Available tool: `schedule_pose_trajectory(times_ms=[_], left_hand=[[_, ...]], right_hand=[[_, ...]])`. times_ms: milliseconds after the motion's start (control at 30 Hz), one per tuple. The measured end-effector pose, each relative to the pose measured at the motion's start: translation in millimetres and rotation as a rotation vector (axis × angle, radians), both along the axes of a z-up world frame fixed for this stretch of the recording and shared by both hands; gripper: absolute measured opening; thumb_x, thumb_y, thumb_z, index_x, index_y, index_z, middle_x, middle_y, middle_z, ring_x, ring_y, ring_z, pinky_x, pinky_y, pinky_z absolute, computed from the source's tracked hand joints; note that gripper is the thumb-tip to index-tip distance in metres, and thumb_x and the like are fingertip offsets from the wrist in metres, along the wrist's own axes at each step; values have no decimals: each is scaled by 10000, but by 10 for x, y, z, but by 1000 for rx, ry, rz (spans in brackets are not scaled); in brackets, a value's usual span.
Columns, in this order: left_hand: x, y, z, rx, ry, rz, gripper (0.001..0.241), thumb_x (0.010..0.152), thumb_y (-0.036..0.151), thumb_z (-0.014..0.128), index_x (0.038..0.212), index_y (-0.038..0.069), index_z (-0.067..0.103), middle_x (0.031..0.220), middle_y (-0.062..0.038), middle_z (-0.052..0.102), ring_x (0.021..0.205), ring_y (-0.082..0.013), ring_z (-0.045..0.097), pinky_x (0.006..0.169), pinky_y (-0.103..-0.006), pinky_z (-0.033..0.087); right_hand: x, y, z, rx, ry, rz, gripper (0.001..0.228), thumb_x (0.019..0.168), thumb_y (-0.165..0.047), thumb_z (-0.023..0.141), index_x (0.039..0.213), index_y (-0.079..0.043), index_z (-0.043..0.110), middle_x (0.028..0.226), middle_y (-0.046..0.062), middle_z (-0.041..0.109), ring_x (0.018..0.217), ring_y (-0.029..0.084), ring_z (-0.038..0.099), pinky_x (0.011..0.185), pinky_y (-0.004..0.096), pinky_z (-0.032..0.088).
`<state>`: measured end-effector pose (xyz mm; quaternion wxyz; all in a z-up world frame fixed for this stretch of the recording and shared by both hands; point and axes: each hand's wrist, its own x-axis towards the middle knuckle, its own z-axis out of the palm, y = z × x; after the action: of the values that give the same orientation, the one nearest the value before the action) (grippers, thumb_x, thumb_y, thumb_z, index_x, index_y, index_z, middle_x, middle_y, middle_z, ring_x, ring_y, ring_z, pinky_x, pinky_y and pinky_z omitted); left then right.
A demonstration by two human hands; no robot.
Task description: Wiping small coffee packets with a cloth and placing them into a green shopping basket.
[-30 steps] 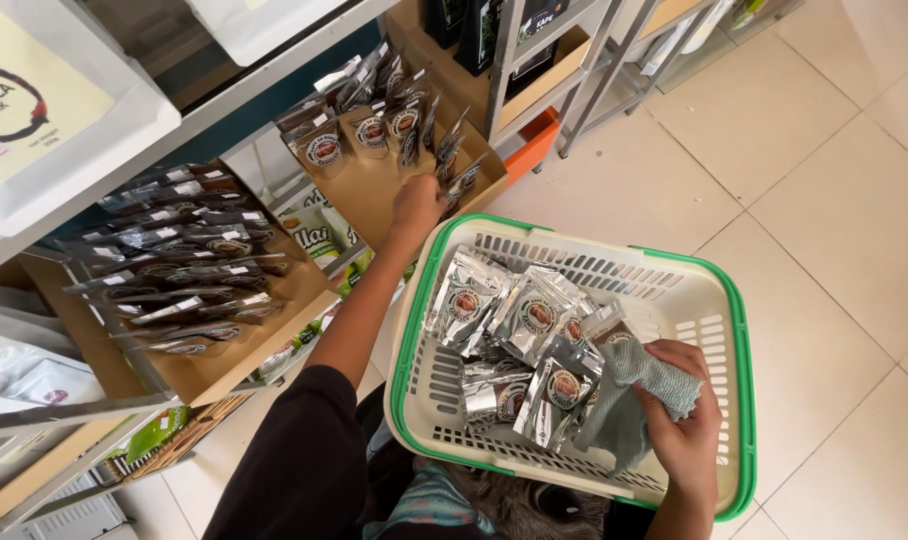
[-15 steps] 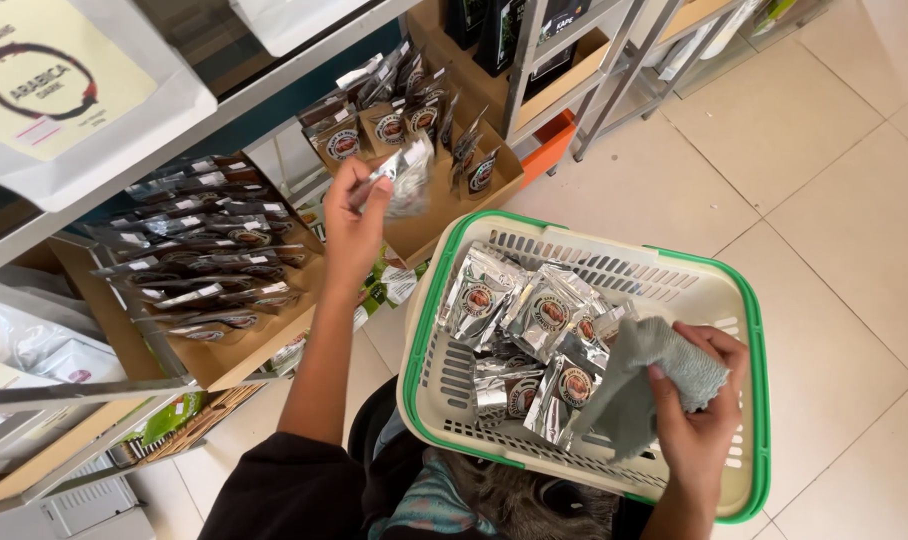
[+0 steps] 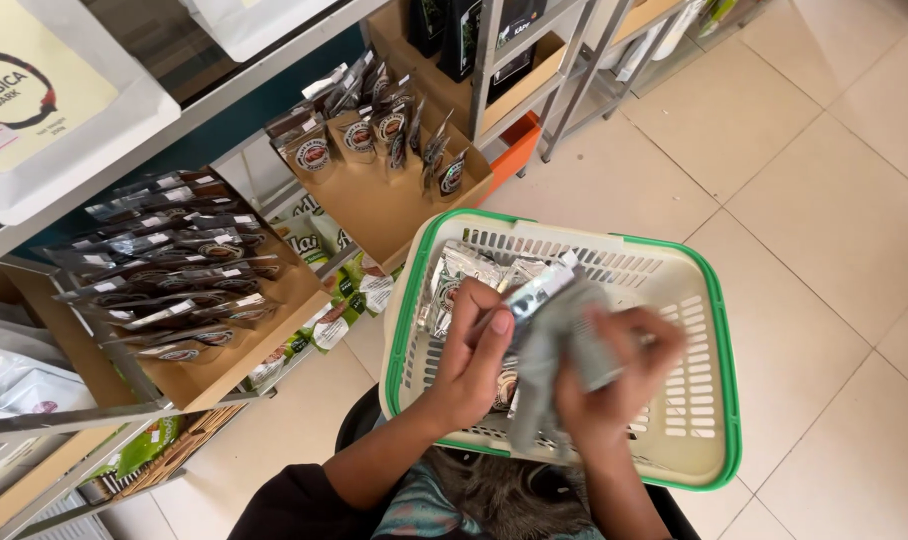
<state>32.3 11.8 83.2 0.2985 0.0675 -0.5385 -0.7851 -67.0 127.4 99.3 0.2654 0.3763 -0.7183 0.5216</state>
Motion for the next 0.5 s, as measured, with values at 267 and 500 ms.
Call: schedule_pose_trajectory(times_ms=[267, 500], left_hand=[[-1, -10, -31, 64, 27, -25, 190, 1133, 242, 471, 1039, 92, 401, 802, 38, 414, 656, -6, 318, 572, -187, 264], [-24, -176, 159, 346, 335, 113, 196, 1122, 197, 547, 1051, 51, 438, 937, -22, 527, 858, -52, 560, 822, -261, 532]], right_hand=[[-58, 87, 43, 127, 92, 46, 505, 740, 107, 723, 1206, -69, 642, 1141, 121, 471, 999, 258, 517, 852, 379, 432], [-66, 195, -239, 32, 29, -33, 495, 804, 148, 720, 1231, -75, 606, 1195, 138, 466, 1079, 265, 506, 884, 373, 414]])
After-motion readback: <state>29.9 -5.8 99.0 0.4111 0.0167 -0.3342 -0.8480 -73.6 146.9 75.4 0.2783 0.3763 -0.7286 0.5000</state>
